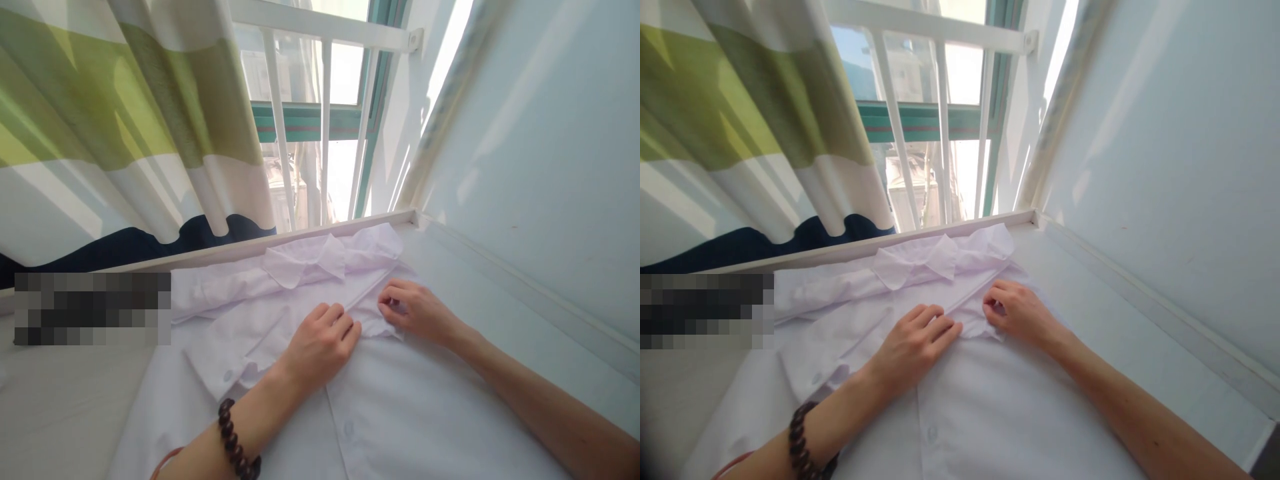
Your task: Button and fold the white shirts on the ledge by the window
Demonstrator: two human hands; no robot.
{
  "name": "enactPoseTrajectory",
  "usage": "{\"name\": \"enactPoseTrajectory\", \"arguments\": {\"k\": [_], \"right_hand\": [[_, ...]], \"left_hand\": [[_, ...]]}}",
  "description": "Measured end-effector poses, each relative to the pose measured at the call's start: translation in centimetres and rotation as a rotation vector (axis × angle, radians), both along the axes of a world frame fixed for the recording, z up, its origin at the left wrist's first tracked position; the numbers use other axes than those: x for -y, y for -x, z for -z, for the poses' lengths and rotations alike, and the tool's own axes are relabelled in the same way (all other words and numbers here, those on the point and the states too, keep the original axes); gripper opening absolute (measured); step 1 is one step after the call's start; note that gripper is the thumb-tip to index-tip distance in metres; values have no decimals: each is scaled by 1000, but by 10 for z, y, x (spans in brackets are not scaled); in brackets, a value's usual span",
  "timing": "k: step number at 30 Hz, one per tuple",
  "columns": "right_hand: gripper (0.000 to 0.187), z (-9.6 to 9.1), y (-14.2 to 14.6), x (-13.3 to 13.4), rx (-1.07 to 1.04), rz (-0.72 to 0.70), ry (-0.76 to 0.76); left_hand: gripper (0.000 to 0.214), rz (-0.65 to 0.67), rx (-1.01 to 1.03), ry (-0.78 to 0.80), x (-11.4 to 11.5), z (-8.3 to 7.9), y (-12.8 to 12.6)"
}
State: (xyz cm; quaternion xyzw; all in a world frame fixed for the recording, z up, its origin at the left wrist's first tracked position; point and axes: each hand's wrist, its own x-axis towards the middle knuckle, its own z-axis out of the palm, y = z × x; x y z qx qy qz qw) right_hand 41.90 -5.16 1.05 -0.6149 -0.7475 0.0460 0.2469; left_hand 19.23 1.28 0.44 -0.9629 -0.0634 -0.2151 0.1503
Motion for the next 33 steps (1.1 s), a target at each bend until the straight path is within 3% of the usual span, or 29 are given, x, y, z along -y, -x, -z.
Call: {"name": "enactPoseTrajectory", "arguments": {"k": [7,14,19,24,28,33], "right_hand": [[12,-3,6,2,-19,-69,56],[16,5,3,-4,-151,0,61],[15,-10,-9,4,-152,-145,202],[29,-29,-13,17,-19,-232,295],[12,-29,-9,19,12,-238,349],[17,-29,-6,17,18,-251,418]], "left_hand": [[16,32,-50,9,3,-1,0],[15,85,-91,34,1,-4,3],[14,35,-115,125,0,-5,2],[14,14,-84,133,-1,-4,0],[13,-7,-14,138,-1,-3,0],[13,-17,43,48,-1,-1,-4]]}}
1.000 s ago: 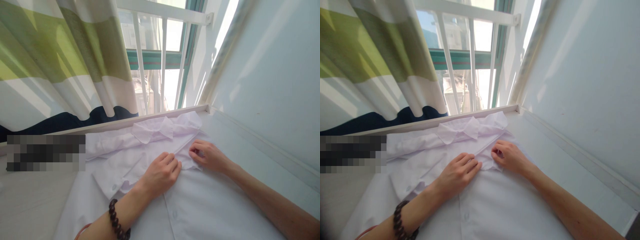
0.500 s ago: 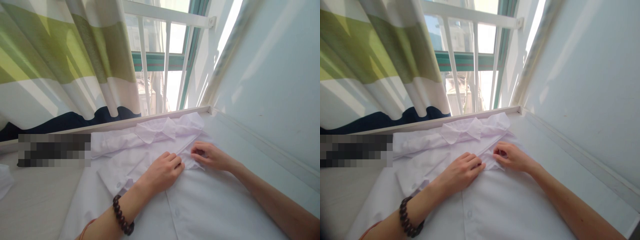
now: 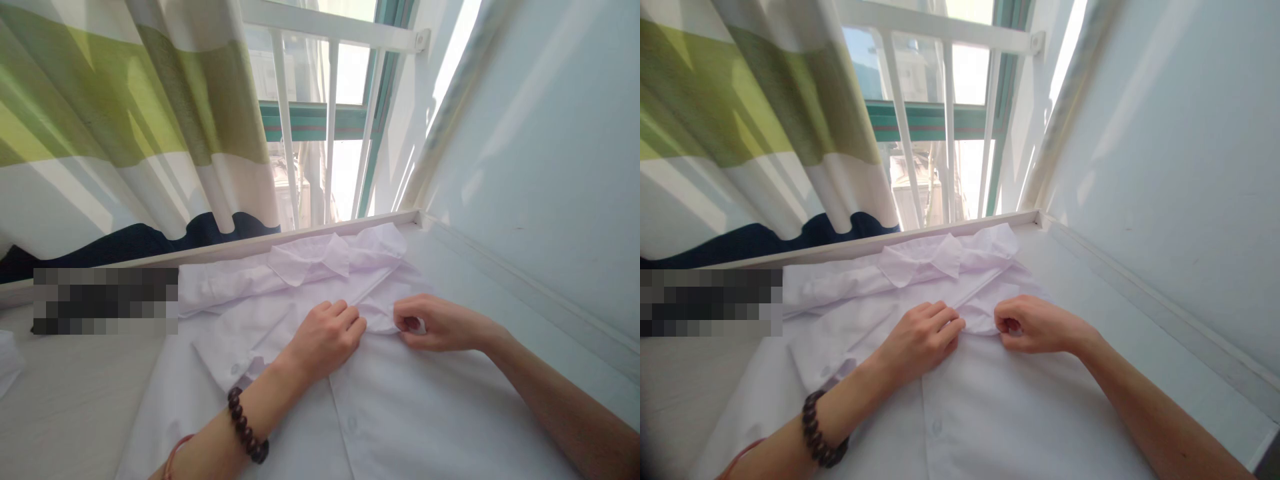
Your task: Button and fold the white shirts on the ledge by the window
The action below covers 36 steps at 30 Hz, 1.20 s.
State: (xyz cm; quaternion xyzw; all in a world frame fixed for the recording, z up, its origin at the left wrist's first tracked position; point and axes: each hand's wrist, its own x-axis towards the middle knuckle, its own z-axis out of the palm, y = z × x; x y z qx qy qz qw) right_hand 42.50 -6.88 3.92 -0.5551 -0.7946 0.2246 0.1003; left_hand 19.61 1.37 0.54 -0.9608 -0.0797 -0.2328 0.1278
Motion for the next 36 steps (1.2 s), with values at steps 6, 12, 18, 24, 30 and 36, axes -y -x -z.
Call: {"name": "enactPoseTrajectory", "arguments": {"k": [6,12,18,24,30,36], "right_hand": [[23,-2,6,0,100,-20,-15],[24,3,6,-2,91,-72,5],[24,2,6,-1,76,-63,38],[29,7,-1,-4,-15,133,-140],[34,23,-12,-15,80,236,-167],[32,23,-11,-15,87,216,-243]], "left_hand": [[23,-2,74,-171,3,-7,-9],[17,59,171,-217,4,-8,-6],[16,166,-55,7,-2,-6,-2],[39,37,-45,284,-3,-7,4],[61,-48,-246,470,-3,1,7],[62,-63,-272,527,1,-8,6]]}}
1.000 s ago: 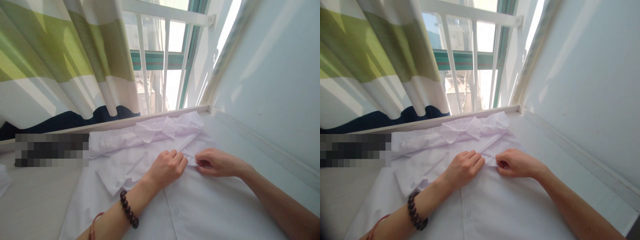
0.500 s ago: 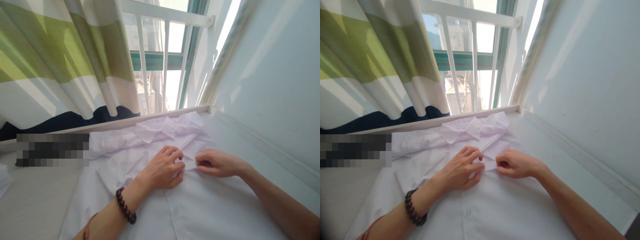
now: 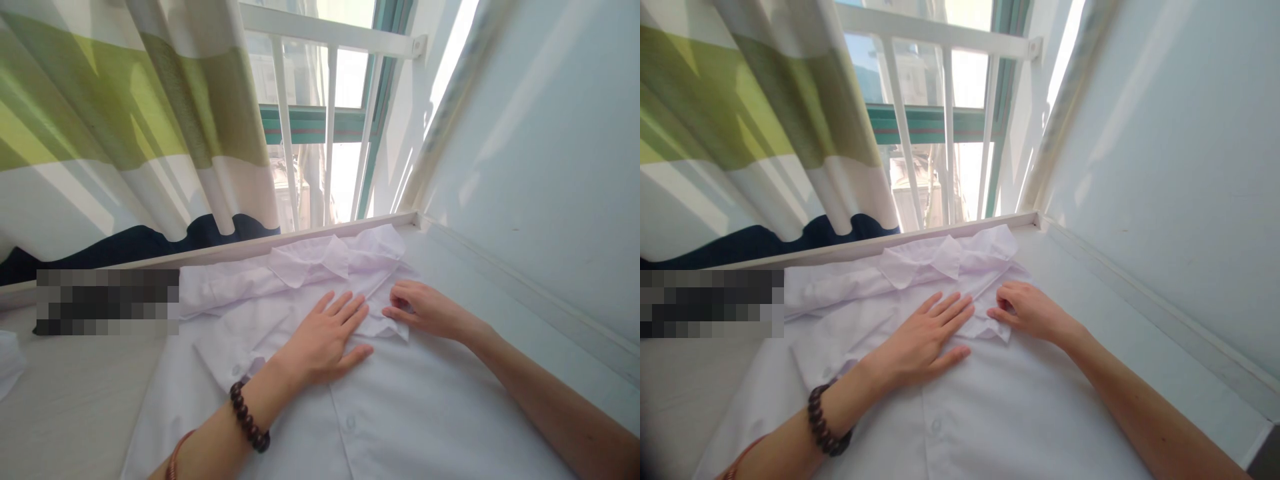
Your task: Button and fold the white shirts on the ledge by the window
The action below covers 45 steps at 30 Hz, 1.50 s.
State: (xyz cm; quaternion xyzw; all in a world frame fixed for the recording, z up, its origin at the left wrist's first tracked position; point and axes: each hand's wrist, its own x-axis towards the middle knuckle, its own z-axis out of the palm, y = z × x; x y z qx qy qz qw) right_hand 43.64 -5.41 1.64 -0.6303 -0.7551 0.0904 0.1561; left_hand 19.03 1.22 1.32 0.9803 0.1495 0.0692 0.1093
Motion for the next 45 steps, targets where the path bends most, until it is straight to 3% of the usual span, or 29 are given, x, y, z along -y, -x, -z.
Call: {"name": "enactPoseTrajectory", "arguments": {"k": [4,7,10,15,21,23,27,30,37,41,45], "right_hand": [[30,1,15,2,-73,66,-243],[33,4,30,2,-84,-37,-193],[36,4,39,1,-12,-198,-48],[37,-3,38,0,6,-260,103],[33,-1,35,4,-70,-194,107],[33,3,34,5,-117,-150,96],[33,9,34,4,-114,-120,77],[32,11,35,4,-91,-118,66],[36,3,29,2,-112,-187,166],[37,-7,15,7,-166,-262,292],[23,-15,0,13,-267,-255,366]], "left_hand": [[54,-128,32,-14,-6,-24,23],[47,-245,44,-20,-20,-33,59],[46,-278,-7,-62,-28,-22,95],[54,-221,-26,-123,-24,4,127],[30,-467,321,-46,-25,-5,161],[24,-430,307,-38,-20,-8,170],[39,-306,189,-84,-4,-11,173],[25,-241,211,-150,1,-9,170],[49,-119,254,-267,-1,-6,176],[49,-95,216,-214,4,-10,172],[41,-66,275,-137,5,-9,172]]}}
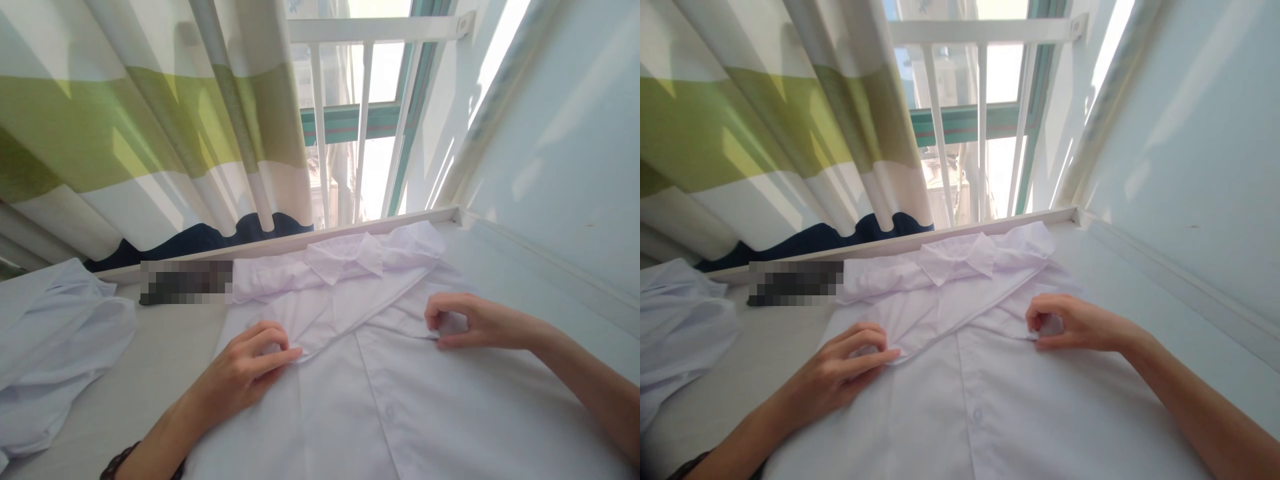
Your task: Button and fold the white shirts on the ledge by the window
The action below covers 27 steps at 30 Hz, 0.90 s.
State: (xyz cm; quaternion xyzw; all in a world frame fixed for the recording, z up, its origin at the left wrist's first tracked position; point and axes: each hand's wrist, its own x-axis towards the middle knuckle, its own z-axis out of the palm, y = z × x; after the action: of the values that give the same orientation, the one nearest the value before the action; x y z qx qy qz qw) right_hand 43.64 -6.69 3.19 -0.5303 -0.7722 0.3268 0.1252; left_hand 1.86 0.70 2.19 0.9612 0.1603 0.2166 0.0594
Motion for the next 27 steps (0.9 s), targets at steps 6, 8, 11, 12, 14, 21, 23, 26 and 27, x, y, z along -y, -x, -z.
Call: {"name": "enactPoseTrajectory", "arguments": {"k": [6,8,11,12,14,21,23,26,27], "right_hand": [[20,-6,-1,3,12,-39,-31],[25,-10,2,5,35,-49,-30],[34,-16,8,7,58,-55,-27],[35,-17,10,6,67,-40,-45],[35,-19,16,-2,102,34,-152],[39,-22,19,-82,383,176,-566],[52,-21,16,-101,478,116,-487],[53,-20,17,-115,526,34,-384],[48,-20,19,-116,519,56,-380]], "left_hand": [[33,-13,-21,151,3,-4,4],[27,-39,-86,231,6,-12,1],[22,-92,-165,286,4,-23,-6],[22,-124,-173,283,1,-26,-10],[22,-215,-147,221,-11,-28,-17],[30,-532,-194,-210,-70,-36,-40],[34,-517,-308,-193,-78,-42,-44],[42,-530,-461,-131,-82,-50,-46],[42,-558,-472,-98,-83,-52,-46]]}}
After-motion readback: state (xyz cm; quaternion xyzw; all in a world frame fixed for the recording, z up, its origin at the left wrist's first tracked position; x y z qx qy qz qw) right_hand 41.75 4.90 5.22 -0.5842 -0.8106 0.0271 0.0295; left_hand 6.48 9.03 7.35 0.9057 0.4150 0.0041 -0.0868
